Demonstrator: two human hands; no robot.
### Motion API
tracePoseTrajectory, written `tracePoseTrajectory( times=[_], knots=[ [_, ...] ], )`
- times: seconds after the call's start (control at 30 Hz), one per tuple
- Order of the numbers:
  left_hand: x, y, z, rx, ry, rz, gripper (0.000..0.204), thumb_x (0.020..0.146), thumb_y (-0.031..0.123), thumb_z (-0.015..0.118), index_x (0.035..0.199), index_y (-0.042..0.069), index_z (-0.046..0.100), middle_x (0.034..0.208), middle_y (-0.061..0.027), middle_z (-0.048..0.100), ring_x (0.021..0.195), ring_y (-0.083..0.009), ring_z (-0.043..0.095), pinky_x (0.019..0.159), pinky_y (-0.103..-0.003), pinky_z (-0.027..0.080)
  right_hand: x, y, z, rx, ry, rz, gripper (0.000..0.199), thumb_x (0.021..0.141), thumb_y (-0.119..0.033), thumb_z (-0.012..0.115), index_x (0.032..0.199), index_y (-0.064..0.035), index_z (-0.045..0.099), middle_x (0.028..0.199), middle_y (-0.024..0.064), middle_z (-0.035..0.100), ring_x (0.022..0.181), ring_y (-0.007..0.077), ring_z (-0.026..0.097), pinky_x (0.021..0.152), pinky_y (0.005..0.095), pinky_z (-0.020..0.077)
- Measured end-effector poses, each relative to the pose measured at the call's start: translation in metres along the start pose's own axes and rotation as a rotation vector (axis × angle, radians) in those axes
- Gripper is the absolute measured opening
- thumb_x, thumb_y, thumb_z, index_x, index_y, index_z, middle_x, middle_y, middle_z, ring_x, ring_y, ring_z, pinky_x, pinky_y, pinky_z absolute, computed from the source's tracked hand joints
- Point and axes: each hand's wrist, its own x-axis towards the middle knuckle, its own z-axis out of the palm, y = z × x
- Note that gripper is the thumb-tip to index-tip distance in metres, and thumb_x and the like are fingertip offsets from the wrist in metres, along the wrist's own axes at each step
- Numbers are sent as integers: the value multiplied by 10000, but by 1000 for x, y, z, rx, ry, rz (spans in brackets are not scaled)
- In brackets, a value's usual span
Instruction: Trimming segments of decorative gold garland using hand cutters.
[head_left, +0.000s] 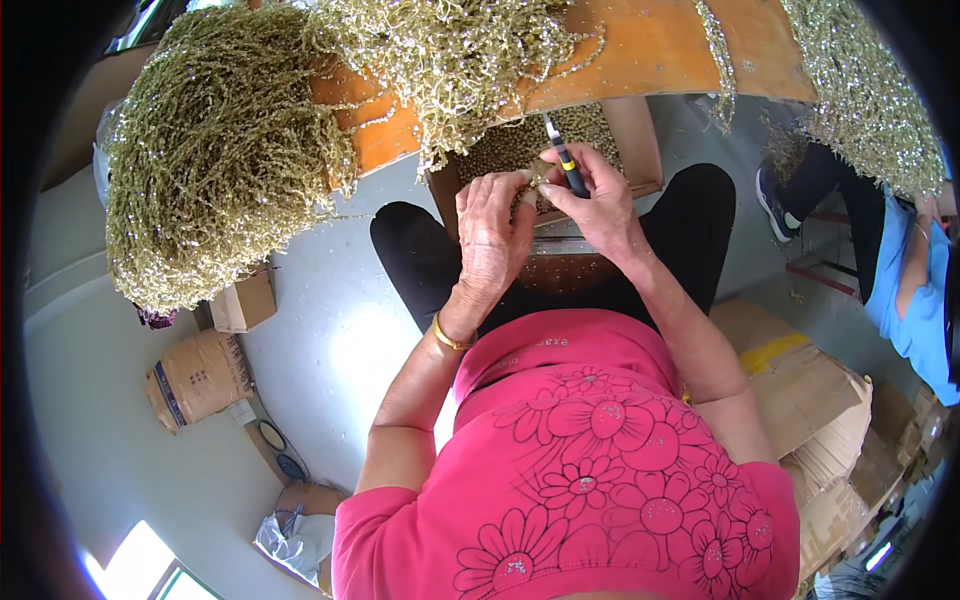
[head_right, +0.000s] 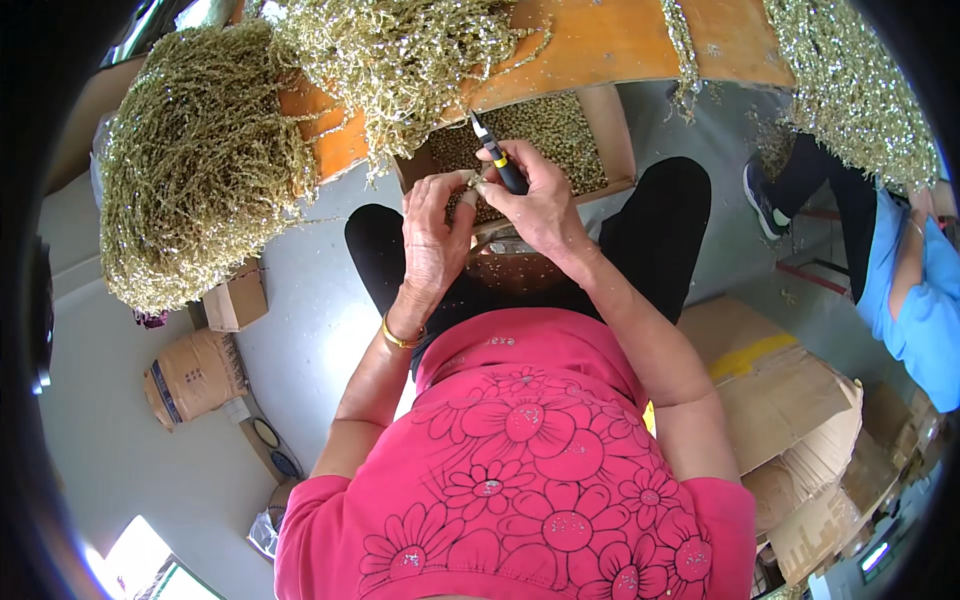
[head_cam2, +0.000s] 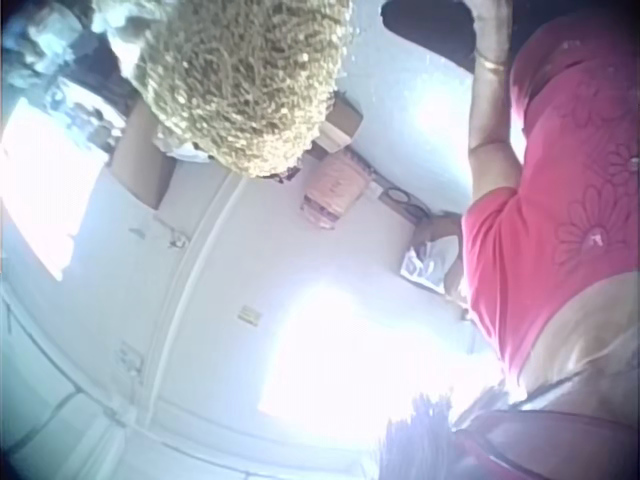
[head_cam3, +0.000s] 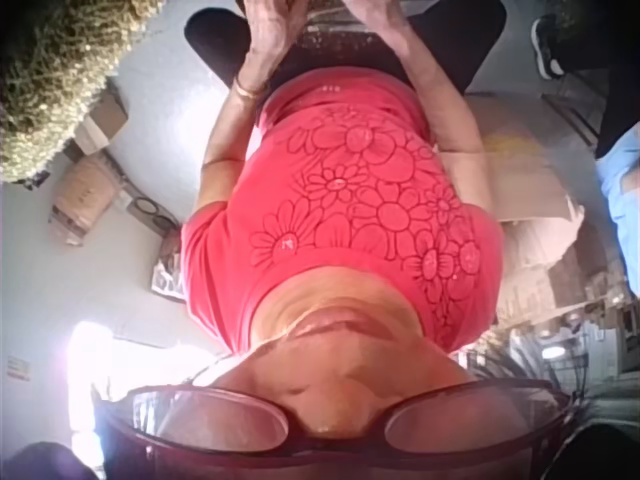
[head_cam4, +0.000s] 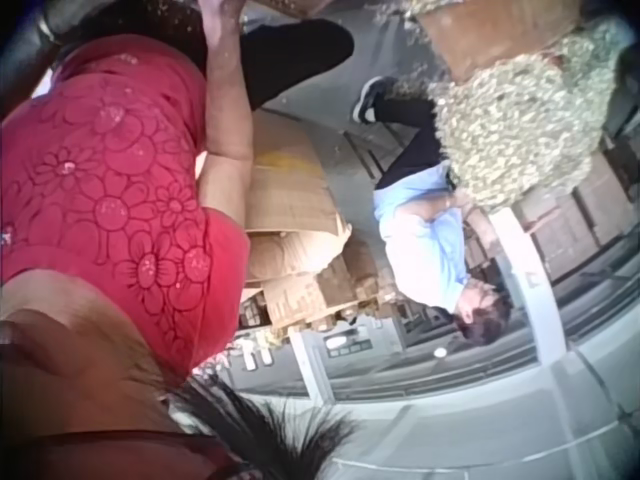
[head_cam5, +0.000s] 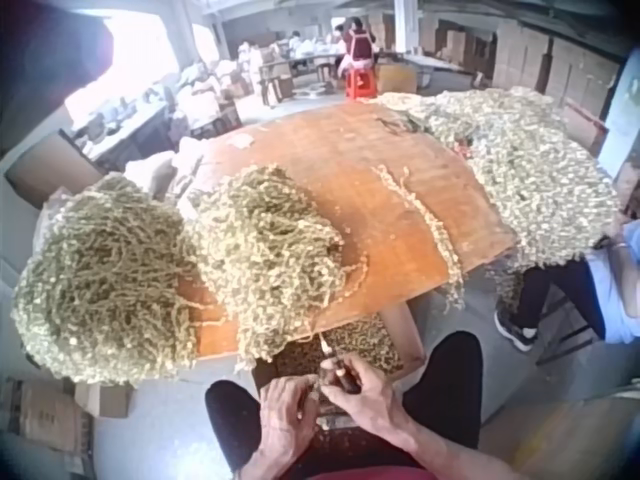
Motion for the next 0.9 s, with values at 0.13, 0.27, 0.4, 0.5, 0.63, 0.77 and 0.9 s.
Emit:
tracePoseTrajectory(
  times=[0.13,0.27,0.4,0.5,0.63,0.77,0.9],
  knots=[
    [2,-6,-3,-133,-71,-40,194,731,49,578,913,39,510,835,-99,529,823,-270,507,757,-348,364,3,-1,-7,39,-58,71,327,739,-19,617,1051,-56,525,777,-18,524,723,48,499,670,194,419],
    [5,-1,-13,-476,-266,-376,135,785,63,522,908,18,490,804,-99,512,739,-224,505,647,-311,406,5,1,-9,112,-75,126,336,741,-58,635,1058,-61,525,762,-19,522,713,48,493,651,191,414],
    [3,3,-14,-524,-233,-456,122,807,89,494,893,4,484,735,-75,487,630,-144,473,555,-269,409,-1,-6,1,-15,-40,83,320,749,-65,632,1052,-63,527,781,-15,528,717,51,496,657,195,421],
    [-1,-2,-9,-452,-172,-330,133,813,106,496,890,-1,482,705,-66,480,625,-124,463,566,-270,408,-7,-8,7,-101,-8,0,307,755,-59,624,1045,-59,525,793,-13,534,725,52,502,668,198,426],
    [3,1,-17,-481,-279,-448,121,821,111,486,877,3,485,703,-49,479,641,-107,458,552,-261,403,-5,-4,3,-151,10,-4,293,756,-28,606,1038,-51,528,783,-15,536,730,49,502,686,199,424],
    [6,-4,-21,-655,-347,-564,140,837,142,463,861,10,502,718,-20,473,669,-79,445,586,-235,389,-1,0,-4,-46,-74,-21,279,763,-26,594,1035,-54,532,778,-18,531,706,45,493,658,193,415],
    [5,-12,-16,-914,-394,-641,184,847,173,449,878,3,513,736,2,479,707,-66,437,645,-218,385,0,2,-8,203,-125,187,271,765,-49,594,1031,-64,542,771,-28,524,657,39,463,595,173,381]
  ],
)
